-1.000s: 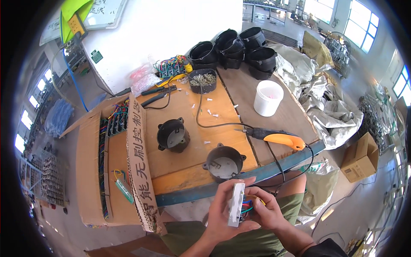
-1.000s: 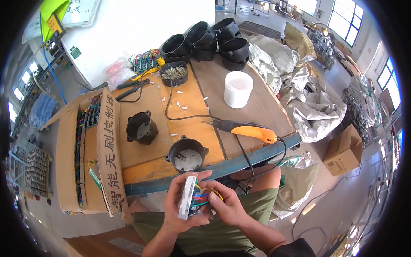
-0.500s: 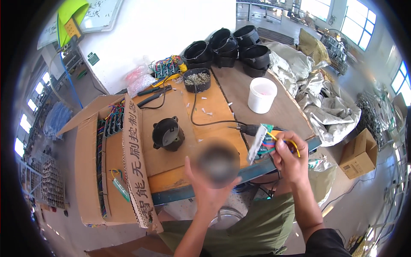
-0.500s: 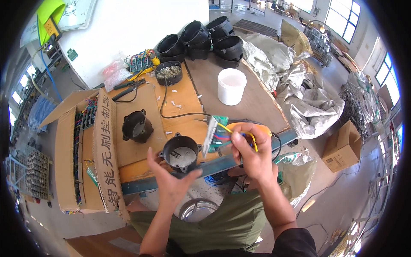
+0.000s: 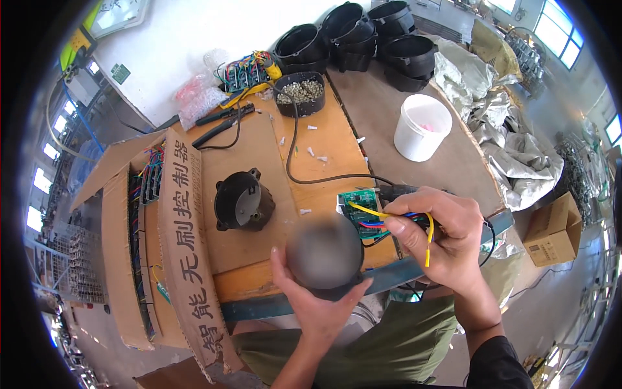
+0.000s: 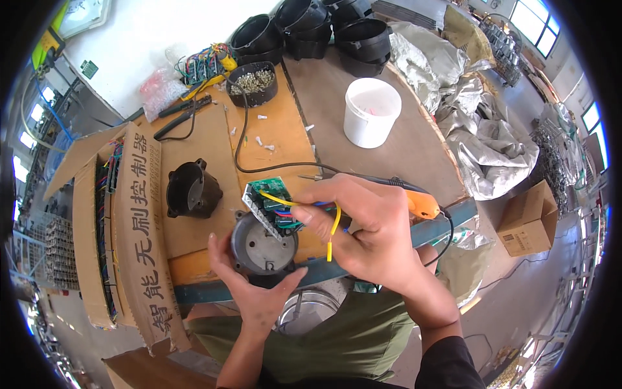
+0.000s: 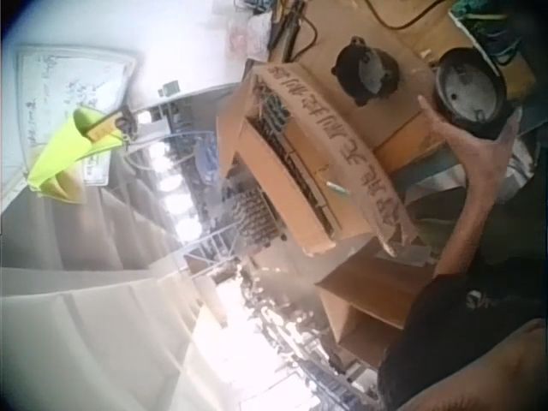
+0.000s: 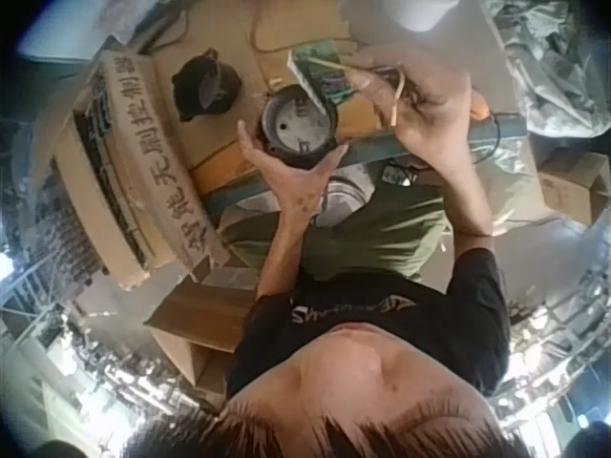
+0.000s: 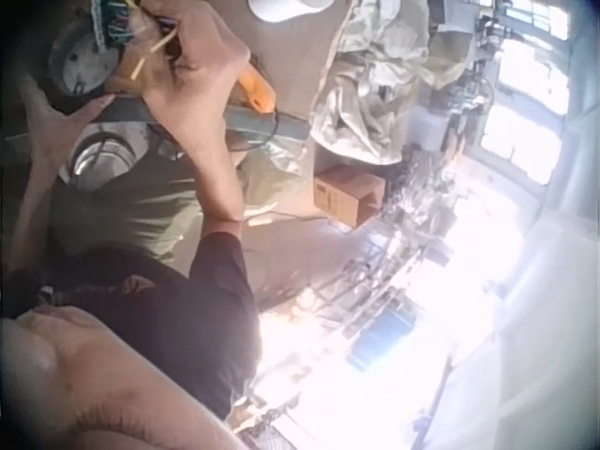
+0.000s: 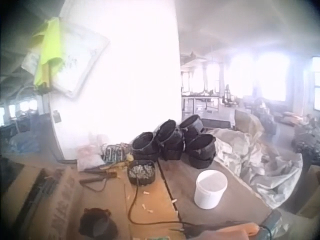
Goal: The person assembles electronic components by applying a substance with a brush to a component, wiring them together, and using a power screwdriver to secure the parts into a black housing.
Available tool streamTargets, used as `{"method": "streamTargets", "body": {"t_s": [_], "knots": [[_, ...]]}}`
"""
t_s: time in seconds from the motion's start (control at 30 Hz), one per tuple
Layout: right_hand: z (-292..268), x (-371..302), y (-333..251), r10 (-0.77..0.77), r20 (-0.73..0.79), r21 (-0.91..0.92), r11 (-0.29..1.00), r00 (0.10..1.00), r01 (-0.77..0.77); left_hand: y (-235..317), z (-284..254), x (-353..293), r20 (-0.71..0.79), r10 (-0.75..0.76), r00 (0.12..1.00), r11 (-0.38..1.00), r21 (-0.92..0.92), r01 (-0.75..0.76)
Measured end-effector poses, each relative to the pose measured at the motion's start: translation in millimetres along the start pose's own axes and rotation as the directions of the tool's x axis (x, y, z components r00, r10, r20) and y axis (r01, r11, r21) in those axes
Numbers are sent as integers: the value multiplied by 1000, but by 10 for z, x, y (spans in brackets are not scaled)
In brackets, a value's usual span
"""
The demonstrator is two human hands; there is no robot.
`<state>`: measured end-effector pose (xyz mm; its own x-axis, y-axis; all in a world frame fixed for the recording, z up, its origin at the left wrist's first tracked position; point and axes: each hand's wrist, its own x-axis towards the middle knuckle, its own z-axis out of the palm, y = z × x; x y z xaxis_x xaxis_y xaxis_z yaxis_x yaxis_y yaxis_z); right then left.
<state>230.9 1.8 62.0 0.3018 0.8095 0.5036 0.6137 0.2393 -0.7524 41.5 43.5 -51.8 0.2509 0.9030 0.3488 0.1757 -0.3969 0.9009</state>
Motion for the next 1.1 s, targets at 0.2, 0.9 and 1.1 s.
{"method": "streamTargets", "body": {"t_s": [0.2, 0.9, 1.1], "knots": [[134, -51, -30, 203, 19, 140, 969, 979, -204, -137, -81, 8, 89, -35, 995, 992, -119, 45], [795, 224, 64, 58, 560, -286, 950, 826, 128, -65, -55, -35, 30, 76, 997, 973, 217, -81], [608, 234, -85, 111, 569, -285, 956, 815, 68, 139, -409, -78, 104, -33, 994, 998, 47, 28]]}}
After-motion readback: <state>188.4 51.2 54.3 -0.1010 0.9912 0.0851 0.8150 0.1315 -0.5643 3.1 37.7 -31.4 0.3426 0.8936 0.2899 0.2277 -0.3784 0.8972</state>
